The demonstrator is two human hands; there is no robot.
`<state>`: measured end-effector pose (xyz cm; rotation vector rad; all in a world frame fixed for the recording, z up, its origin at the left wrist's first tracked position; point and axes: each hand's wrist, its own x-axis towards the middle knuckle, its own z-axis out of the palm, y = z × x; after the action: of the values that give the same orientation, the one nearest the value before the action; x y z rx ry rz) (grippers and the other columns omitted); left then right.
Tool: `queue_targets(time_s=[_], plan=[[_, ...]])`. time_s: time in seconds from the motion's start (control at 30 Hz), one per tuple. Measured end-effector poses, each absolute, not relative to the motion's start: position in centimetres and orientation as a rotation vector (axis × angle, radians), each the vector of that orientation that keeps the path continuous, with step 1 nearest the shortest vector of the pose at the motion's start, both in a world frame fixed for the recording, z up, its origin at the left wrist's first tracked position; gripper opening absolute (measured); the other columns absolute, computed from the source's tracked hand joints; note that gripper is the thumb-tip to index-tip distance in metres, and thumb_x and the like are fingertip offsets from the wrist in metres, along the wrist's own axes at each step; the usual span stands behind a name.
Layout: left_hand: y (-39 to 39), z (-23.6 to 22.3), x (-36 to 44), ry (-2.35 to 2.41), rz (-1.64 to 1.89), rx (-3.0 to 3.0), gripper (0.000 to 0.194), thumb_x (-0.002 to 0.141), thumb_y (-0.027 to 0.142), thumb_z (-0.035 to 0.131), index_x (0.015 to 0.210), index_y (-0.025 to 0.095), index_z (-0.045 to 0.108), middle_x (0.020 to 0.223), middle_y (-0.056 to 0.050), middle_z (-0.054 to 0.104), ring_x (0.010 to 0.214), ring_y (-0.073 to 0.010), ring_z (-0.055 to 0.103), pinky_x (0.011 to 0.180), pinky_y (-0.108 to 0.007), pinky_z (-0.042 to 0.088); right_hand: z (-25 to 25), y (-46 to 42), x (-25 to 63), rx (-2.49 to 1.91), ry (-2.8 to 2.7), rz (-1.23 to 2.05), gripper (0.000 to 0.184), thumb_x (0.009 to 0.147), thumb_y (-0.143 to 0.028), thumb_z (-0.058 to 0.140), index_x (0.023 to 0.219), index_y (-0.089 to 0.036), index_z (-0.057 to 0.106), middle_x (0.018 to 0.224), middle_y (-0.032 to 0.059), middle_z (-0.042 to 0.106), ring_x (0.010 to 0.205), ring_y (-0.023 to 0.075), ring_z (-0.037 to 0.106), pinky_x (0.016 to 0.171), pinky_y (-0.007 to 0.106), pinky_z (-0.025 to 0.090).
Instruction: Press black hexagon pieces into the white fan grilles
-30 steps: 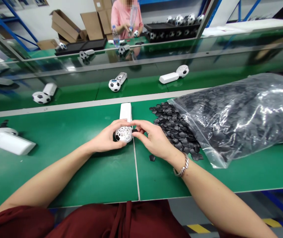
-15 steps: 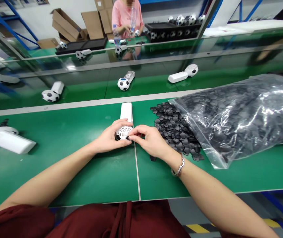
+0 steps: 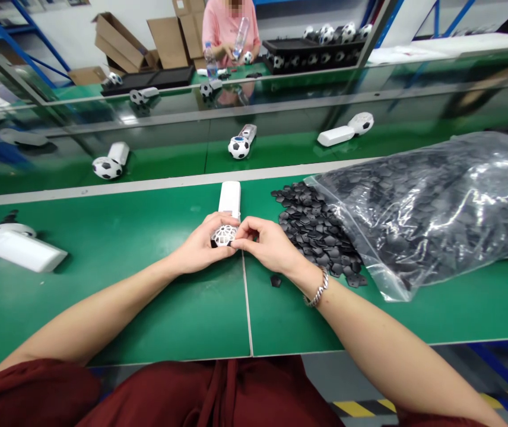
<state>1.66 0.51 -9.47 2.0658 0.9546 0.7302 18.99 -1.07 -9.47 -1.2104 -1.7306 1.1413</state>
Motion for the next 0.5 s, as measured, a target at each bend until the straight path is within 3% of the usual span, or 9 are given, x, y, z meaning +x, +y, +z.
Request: queue_targets(time_s=[0.13, 0.33, 0.5], plan=[[0.5, -9.5, 1.6, 0.939, 0.733, 2.071, 0.04, 0.066, 0.015, 0.062, 0.104, 0.02, 0.051, 0.116, -0.008, 0.049, 0.119, -0.0232, 0.038, 0.103, -0.042, 0.027, -9.3, -0.6, 20.0, -1.288, -1.894, 0.989, 0.015, 0.075, -0.032, 0.061, 0.072, -0.017, 0.056, 0.067, -0.0012, 0.058, 0.06, 0.0111, 0.051, 0.057, 0.024, 0.042], [0.7, -9.7, 1.5, 0.946, 0.727, 2.082, 0.046, 0.062, 0.028, 0.072, 0.102, 0.021, 0.051, 0.118, -0.008, 0.049, 0.12, -0.024, 0.037, 0.102, -0.041, 0.029, -9.4, -0.2, 22.9, -1.853, -2.193, 0.13, 0.018, 0.075, -0.034, 0.06, 0.087, -0.02, 0.063, 0.086, 0.0062, 0.061, 0.083, 0.0227, 0.056, 0.059, 0.029, 0.041], [1.0, -9.6, 1.3, 0.901, 0.693, 2.164, 0.046, 0.063, 0.025, 0.07, 0.105, 0.022, 0.049, 0.118, -0.007, 0.046, 0.12, -0.024, 0.036, 0.103, -0.043, 0.028, -9.7, -0.1, 23.2, -1.87, -2.295, 0.159, 0.012, 0.081, -0.023, 0.052, 0.086, -0.021, 0.063, 0.083, 0.0035, 0.063, 0.07, 0.0173, 0.059, 0.059, 0.028, 0.041]])
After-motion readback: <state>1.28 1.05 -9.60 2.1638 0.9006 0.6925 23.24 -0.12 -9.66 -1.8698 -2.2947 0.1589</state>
